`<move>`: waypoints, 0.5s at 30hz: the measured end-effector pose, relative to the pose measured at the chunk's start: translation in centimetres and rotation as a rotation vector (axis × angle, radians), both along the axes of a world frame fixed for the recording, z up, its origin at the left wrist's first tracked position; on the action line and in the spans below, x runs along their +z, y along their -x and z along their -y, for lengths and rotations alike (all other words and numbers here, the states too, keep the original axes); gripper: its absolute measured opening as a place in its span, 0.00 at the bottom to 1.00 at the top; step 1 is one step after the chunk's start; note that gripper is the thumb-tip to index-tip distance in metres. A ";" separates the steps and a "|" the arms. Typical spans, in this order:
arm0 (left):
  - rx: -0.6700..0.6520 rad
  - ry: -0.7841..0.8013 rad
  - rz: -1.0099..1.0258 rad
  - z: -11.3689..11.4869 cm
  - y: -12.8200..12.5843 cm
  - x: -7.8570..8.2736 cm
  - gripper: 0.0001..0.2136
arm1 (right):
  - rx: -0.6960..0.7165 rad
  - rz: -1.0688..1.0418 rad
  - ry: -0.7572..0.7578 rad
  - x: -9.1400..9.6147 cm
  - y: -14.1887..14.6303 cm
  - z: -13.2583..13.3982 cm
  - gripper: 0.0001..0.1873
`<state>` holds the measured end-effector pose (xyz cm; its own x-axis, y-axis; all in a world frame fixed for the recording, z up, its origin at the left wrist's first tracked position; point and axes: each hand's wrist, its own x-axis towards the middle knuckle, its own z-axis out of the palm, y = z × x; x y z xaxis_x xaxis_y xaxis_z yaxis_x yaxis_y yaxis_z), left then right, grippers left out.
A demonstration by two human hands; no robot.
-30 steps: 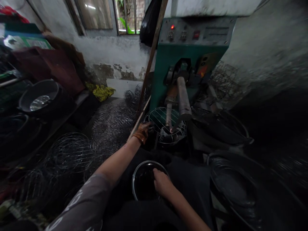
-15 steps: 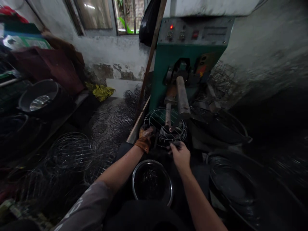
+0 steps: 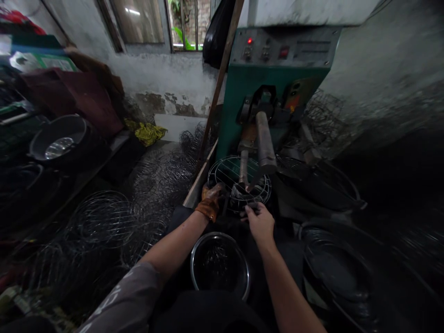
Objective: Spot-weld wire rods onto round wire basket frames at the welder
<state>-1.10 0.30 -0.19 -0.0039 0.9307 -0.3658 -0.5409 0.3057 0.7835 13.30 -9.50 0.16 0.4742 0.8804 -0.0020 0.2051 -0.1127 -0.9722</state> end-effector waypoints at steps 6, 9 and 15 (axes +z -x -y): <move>0.046 -0.002 -0.047 -0.5 -0.4 -0.2 0.18 | -0.019 0.009 -0.020 -0.4 -0.1 -0.6 0.25; 0.051 0.057 -0.098 -1.2 -0.7 -0.3 0.16 | -0.024 0.008 0.004 -0.2 -0.3 -1.2 0.23; -0.023 0.035 -0.044 -2.7 -0.9 -0.4 0.16 | -0.043 0.041 0.052 0.6 -0.8 -2.6 0.12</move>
<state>-0.24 3.01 -0.56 0.0009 0.9172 -0.3984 -0.4984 0.3458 0.7950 14.08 -6.90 0.75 0.5126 0.8582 -0.0268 0.2382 -0.1722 -0.9558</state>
